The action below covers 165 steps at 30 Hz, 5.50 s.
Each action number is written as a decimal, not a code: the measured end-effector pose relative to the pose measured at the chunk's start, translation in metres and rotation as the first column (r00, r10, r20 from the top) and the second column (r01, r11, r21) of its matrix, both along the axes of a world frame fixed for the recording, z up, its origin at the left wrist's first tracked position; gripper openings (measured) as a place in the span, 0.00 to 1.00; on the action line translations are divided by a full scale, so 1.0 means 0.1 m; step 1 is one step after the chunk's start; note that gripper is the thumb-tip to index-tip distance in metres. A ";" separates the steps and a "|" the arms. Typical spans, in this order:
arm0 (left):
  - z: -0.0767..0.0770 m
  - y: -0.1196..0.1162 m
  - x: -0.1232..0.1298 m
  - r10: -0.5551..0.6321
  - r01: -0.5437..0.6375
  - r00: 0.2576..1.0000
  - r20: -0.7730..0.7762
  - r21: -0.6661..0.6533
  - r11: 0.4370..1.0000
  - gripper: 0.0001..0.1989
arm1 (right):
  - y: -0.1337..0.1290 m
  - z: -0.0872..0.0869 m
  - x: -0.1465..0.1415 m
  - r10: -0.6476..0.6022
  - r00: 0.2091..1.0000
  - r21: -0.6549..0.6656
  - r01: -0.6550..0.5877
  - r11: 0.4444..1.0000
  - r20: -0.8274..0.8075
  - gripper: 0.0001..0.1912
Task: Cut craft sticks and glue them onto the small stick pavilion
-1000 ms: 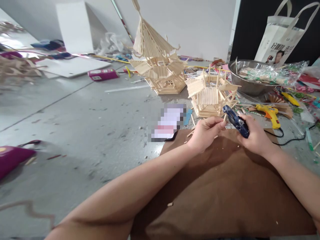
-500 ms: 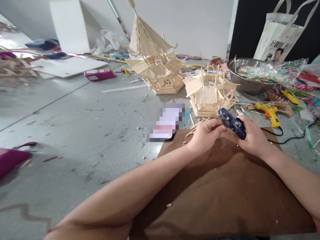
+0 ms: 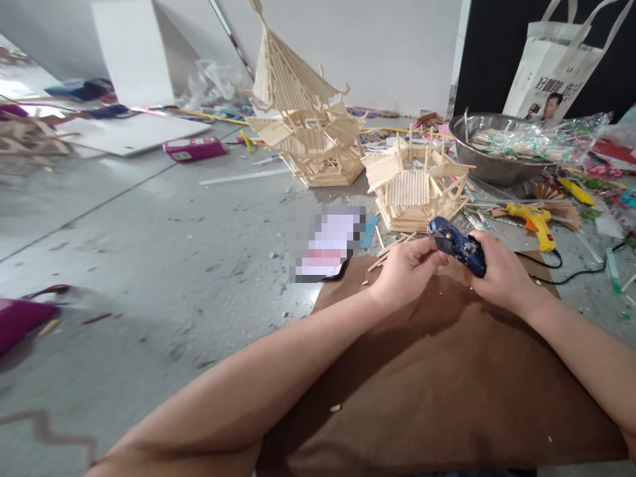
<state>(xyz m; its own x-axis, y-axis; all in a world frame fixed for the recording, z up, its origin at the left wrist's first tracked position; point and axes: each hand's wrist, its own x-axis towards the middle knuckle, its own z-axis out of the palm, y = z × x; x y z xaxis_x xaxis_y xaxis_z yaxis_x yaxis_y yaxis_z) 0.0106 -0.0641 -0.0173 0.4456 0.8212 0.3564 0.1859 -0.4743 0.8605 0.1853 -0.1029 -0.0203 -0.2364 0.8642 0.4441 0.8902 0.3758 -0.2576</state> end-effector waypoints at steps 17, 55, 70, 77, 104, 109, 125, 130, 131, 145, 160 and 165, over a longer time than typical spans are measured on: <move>-0.02 0.01 0.00 -0.003 0.007 0.998 -0.070 0.057 0.998 0.11 | -0.02 -0.03 0.00 -0.079 0.994 -0.046 0.083 0.995 0.076 0.17; -0.07 0.05 0.04 -0.013 0.019 0.999 0.035 -0.194 0.981 0.09 | -0.02 0.07 -0.05 -0.210 0.955 -0.159 0.245 0.956 0.212 0.21; -0.10 0.05 0.05 -0.024 0.048 0.995 0.099 -0.252 0.966 0.10 | -0.04 0.04 -0.08 -0.218 0.955 -0.121 0.245 0.962 0.199 0.20; -0.13 0.06 0.03 -0.030 0.046 0.997 0.075 -0.222 0.974 0.11 | -0.05 0.04 -0.08 -0.233 0.942 -0.142 0.272 0.952 0.243 0.19; -0.05 0.04 0.03 -0.020 0.039 0.997 0.069 -0.287 0.957 0.09 | -0.06 0.06 -0.10 -0.248 0.926 -0.165 0.303 0.939 0.286 0.19; -0.05 0.04 0.04 -0.021 0.045 0.996 0.084 -0.301 0.953 0.10 | -0.05 0.07 -0.10 -0.253 0.921 -0.184 0.315 0.931 0.297 0.19; -0.05 0.05 0.05 -0.028 0.063 0.994 0.103 -0.352 0.934 0.12 | -0.04 0.13 -0.10 -0.255 0.907 -0.245 0.345 0.906 0.335 0.15; -0.02 0.05 0.06 -0.027 0.078 0.991 0.134 -0.393 0.916 0.13 | -0.05 0.15 -0.13 -0.271 0.914 -0.246 0.350 0.904 0.303 0.18; -0.02 0.05 0.07 -0.019 0.076 0.989 0.144 -0.399 0.914 0.13 | -0.04 0.15 -0.12 -0.285 0.911 -0.240 0.360 0.901 0.298 0.18; 0.25 0.32 -0.17 0.226 -0.169 0.971 0.081 -0.434 0.885 0.11 | 0.16 -0.03 0.19 -0.348 0.837 -0.204 0.462 0.863 0.422 0.31; 0.21 0.78 -0.51 0.310 -0.285 0.950 -0.028 -0.474 0.833 0.14 | 0.19 -0.18 0.24 -0.244 0.781 -0.183 0.413 0.892 0.575 0.33; 0.23 0.79 -0.51 0.316 -0.279 0.949 0.003 -0.463 0.841 0.13 | 0.18 -0.17 0.23 -0.237 0.782 -0.189 0.409 0.893 0.576 0.33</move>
